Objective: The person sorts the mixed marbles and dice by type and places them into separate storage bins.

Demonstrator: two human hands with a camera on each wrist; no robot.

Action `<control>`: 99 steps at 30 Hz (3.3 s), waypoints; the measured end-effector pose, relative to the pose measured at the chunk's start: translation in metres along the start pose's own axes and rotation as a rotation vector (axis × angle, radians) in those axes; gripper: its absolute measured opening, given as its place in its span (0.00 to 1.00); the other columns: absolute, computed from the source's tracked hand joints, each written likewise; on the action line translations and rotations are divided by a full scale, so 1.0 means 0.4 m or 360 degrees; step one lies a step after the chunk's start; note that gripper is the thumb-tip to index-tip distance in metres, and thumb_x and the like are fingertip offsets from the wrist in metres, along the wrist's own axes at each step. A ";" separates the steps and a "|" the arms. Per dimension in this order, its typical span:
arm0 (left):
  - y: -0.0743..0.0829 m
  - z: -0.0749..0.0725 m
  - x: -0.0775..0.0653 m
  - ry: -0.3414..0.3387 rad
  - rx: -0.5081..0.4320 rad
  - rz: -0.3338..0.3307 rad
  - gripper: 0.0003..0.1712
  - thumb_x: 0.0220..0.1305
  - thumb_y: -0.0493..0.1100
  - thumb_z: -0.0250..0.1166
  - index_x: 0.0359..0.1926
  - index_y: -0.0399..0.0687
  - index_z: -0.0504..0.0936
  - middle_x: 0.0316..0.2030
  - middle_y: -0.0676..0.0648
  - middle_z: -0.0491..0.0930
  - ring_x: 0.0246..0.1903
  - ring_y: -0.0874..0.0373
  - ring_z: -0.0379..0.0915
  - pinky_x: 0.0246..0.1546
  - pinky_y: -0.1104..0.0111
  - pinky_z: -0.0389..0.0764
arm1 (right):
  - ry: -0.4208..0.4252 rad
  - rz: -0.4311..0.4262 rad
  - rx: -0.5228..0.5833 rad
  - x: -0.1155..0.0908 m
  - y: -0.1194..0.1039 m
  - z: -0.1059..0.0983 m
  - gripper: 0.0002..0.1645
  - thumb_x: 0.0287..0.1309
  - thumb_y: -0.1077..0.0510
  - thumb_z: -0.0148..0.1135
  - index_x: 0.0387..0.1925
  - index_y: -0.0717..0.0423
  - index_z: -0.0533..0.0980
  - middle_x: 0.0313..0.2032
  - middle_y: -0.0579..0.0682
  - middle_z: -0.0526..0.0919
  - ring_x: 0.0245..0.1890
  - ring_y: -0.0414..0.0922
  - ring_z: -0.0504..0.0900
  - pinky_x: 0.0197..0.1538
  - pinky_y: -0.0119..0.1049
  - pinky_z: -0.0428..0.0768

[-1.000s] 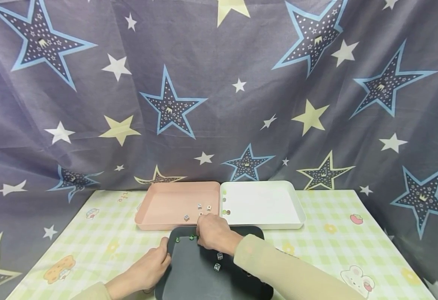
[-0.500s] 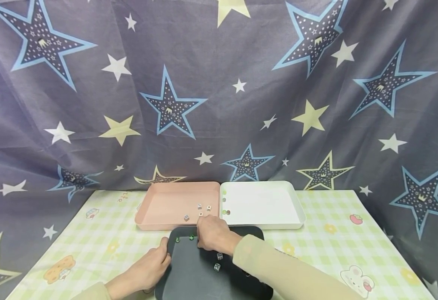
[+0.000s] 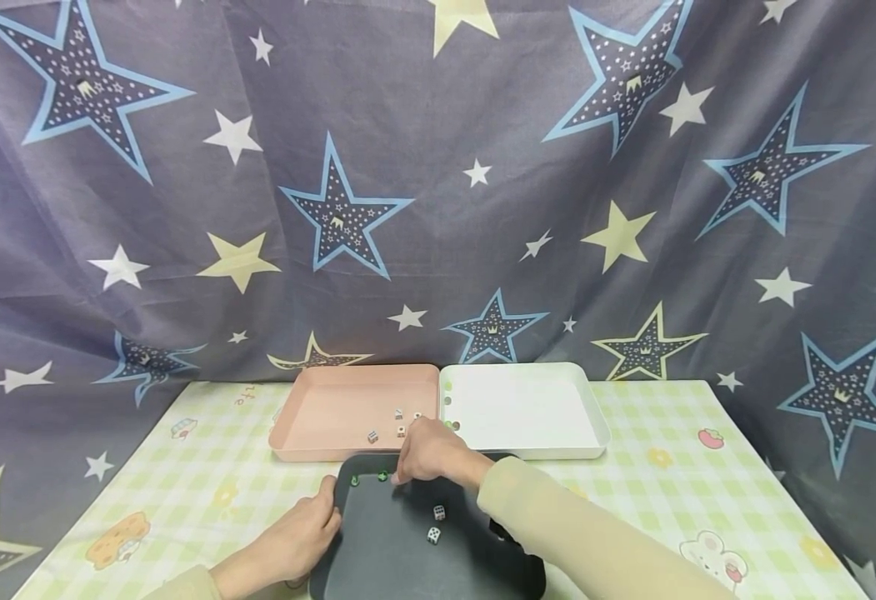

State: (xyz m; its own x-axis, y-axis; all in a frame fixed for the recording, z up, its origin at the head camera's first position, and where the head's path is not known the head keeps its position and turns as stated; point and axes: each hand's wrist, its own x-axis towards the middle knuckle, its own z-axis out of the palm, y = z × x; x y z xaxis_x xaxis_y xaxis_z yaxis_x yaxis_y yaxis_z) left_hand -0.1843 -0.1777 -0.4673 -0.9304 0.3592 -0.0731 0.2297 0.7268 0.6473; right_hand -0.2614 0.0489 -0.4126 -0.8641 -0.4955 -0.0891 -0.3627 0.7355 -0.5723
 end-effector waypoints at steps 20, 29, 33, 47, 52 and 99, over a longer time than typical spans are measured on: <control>-0.002 -0.001 -0.001 0.0023 0.0052 0.0009 0.08 0.79 0.31 0.49 0.54 0.33 0.64 0.21 0.49 0.73 0.22 0.59 0.75 0.23 0.63 0.79 | 0.0070 0.0173 0.0203 0.015 0.030 -0.068 0.08 0.49 0.60 0.83 0.21 0.53 0.88 0.23 0.42 0.86 0.26 0.41 0.75 0.28 0.32 0.72; -0.003 0.000 0.001 0.0013 0.0036 0.0025 0.06 0.79 0.31 0.48 0.52 0.34 0.64 0.22 0.49 0.74 0.22 0.60 0.75 0.22 0.64 0.79 | 0.0117 0.0188 0.0240 0.018 0.057 -0.095 0.06 0.52 0.63 0.81 0.23 0.56 0.89 0.25 0.42 0.86 0.26 0.41 0.73 0.28 0.32 0.69; -0.005 0.001 0.002 0.0006 0.0040 0.0018 0.06 0.79 0.32 0.48 0.52 0.35 0.64 0.22 0.49 0.74 0.22 0.60 0.75 0.23 0.64 0.79 | 0.0115 0.0257 0.0270 0.021 0.074 -0.110 0.04 0.54 0.62 0.80 0.26 0.57 0.90 0.26 0.43 0.86 0.21 0.41 0.65 0.23 0.33 0.60; -0.003 0.000 0.000 0.0001 0.0027 0.0023 0.07 0.79 0.31 0.48 0.54 0.34 0.64 0.22 0.50 0.73 0.22 0.60 0.74 0.23 0.64 0.78 | 0.0210 0.0453 0.0311 0.029 0.159 -0.147 0.06 0.52 0.58 0.82 0.25 0.53 0.89 0.24 0.51 0.87 0.13 0.38 0.50 0.16 0.31 0.51; -0.002 -0.001 0.002 0.0008 0.0049 0.0022 0.08 0.78 0.31 0.48 0.53 0.33 0.64 0.21 0.49 0.73 0.22 0.60 0.74 0.24 0.63 0.78 | 0.0254 0.0484 0.0298 0.036 0.193 -0.150 0.07 0.52 0.58 0.83 0.24 0.54 0.89 0.24 0.51 0.88 0.13 0.38 0.49 0.15 0.32 0.51; 0.003 0.002 0.003 -0.0035 0.0008 0.0003 0.09 0.80 0.32 0.47 0.55 0.32 0.64 0.21 0.49 0.73 0.19 0.59 0.74 0.18 0.65 0.77 | 0.0406 0.0535 0.0097 0.072 0.249 -0.144 0.08 0.49 0.59 0.82 0.28 0.59 0.90 0.29 0.48 0.89 0.30 0.46 0.80 0.34 0.37 0.80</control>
State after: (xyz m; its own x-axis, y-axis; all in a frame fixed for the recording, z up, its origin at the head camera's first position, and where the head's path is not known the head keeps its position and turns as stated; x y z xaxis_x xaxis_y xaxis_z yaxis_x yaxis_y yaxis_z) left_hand -0.1851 -0.1759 -0.4671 -0.9235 0.3732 -0.0883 0.2330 0.7290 0.6437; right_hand -0.3425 0.1343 -0.4254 -0.9922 -0.0965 -0.0788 -0.0310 0.8040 -0.5938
